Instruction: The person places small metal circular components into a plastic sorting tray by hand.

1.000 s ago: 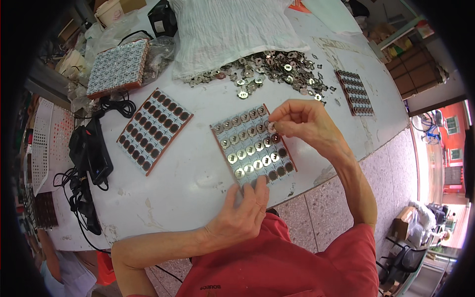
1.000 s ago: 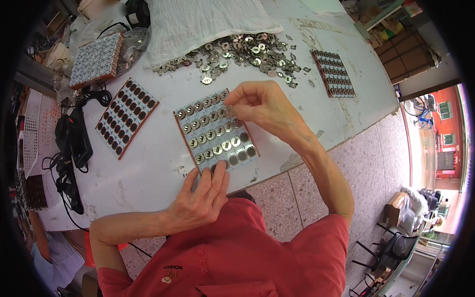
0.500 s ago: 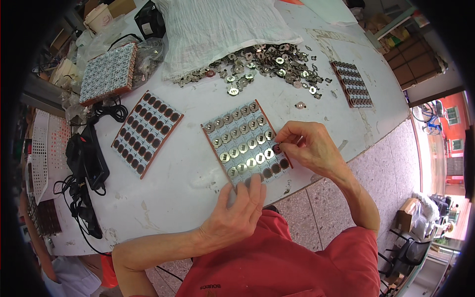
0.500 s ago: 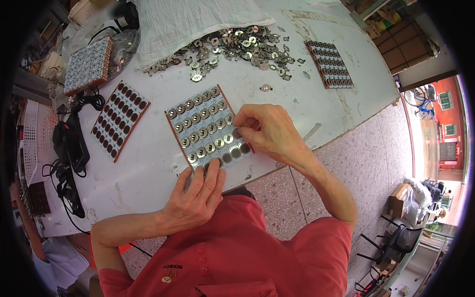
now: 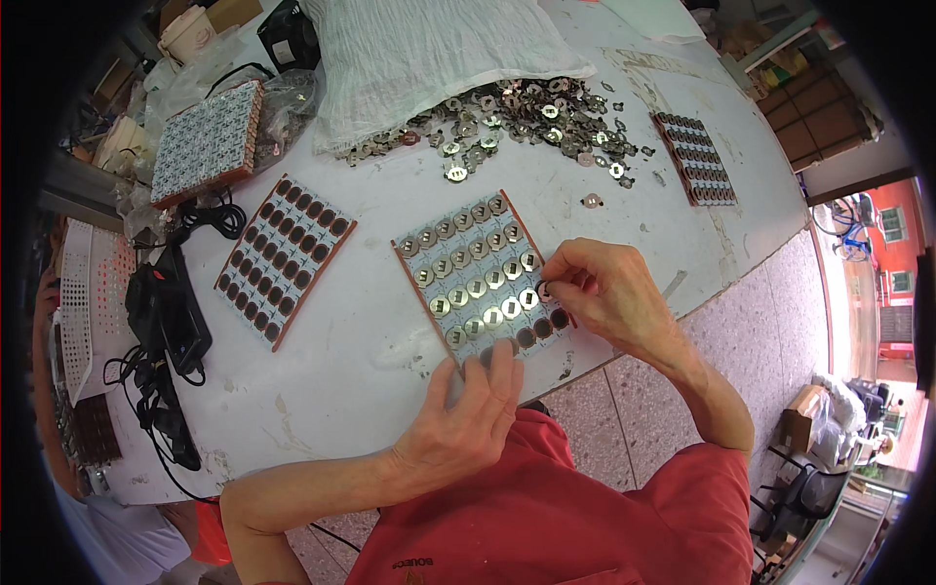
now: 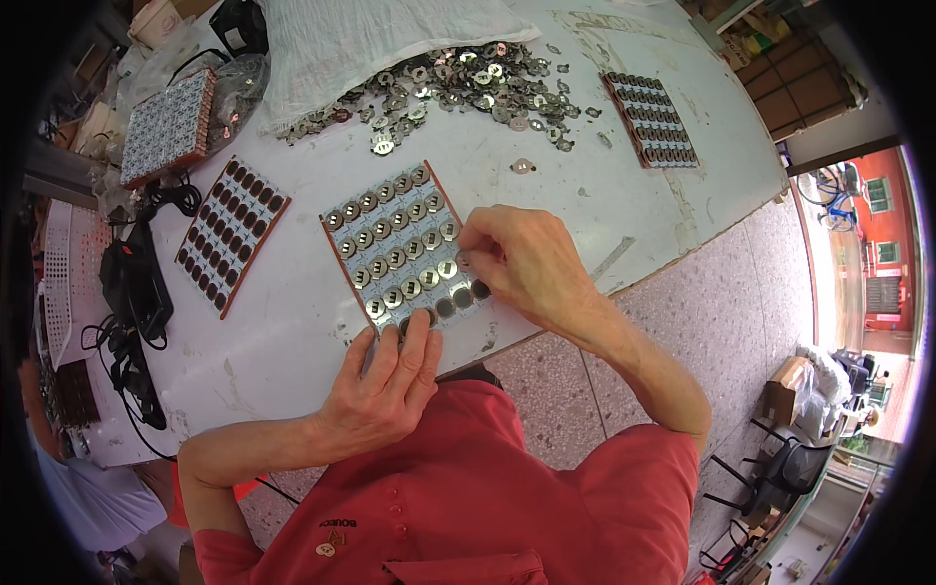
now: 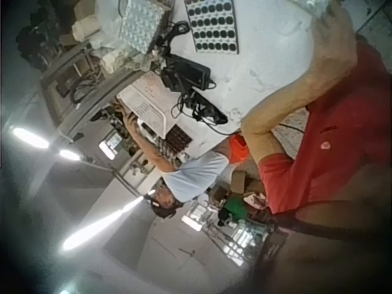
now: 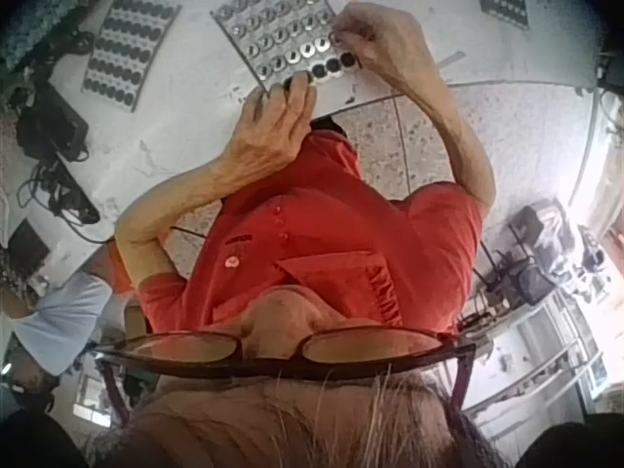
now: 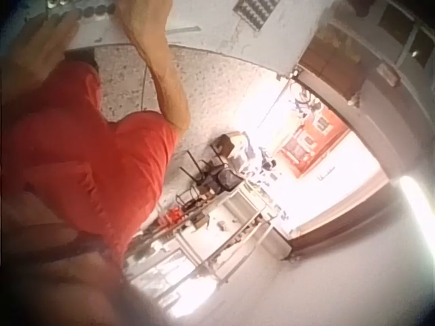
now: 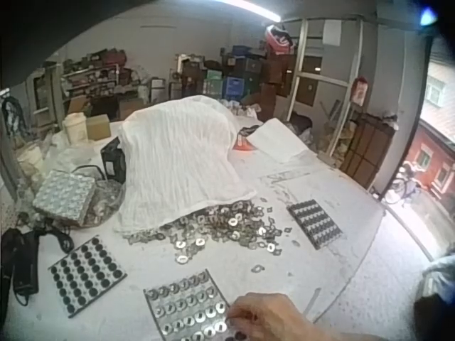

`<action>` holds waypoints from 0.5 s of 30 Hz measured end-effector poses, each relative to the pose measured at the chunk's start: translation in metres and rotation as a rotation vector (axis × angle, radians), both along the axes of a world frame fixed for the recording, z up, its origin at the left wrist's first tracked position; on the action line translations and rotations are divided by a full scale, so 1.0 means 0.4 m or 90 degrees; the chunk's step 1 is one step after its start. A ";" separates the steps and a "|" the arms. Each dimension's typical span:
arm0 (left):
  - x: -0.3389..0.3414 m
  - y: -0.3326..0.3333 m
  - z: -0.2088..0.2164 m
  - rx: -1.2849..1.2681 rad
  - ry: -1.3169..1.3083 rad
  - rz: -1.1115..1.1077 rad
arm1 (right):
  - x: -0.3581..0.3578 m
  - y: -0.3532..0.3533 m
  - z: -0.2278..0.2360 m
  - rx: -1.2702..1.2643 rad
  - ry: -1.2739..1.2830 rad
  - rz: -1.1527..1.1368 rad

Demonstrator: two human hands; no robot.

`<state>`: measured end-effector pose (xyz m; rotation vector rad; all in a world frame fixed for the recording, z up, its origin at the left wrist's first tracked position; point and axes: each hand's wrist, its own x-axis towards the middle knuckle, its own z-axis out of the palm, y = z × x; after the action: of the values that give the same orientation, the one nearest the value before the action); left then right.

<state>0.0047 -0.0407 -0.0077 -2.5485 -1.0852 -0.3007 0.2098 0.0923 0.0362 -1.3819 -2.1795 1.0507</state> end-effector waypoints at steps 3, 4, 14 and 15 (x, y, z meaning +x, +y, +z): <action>0.003 -0.001 -0.002 -0.003 -0.011 0.008 | 0.013 -0.008 -0.031 0.042 0.032 -0.014; 0.004 0.000 -0.001 -0.003 -0.009 0.007 | 0.013 -0.013 -0.034 0.041 0.031 -0.014; 0.003 -0.003 -0.005 0.001 -0.005 0.011 | 0.002 -0.032 -0.037 0.072 0.022 -0.061; 0.002 -0.003 -0.004 0.001 -0.005 0.012 | 0.001 -0.033 -0.036 0.062 0.018 -0.071</action>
<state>0.0057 -0.0418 -0.0095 -2.5367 -1.1103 -0.3063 0.2102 0.0790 0.0218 -1.4178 -2.0787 0.9056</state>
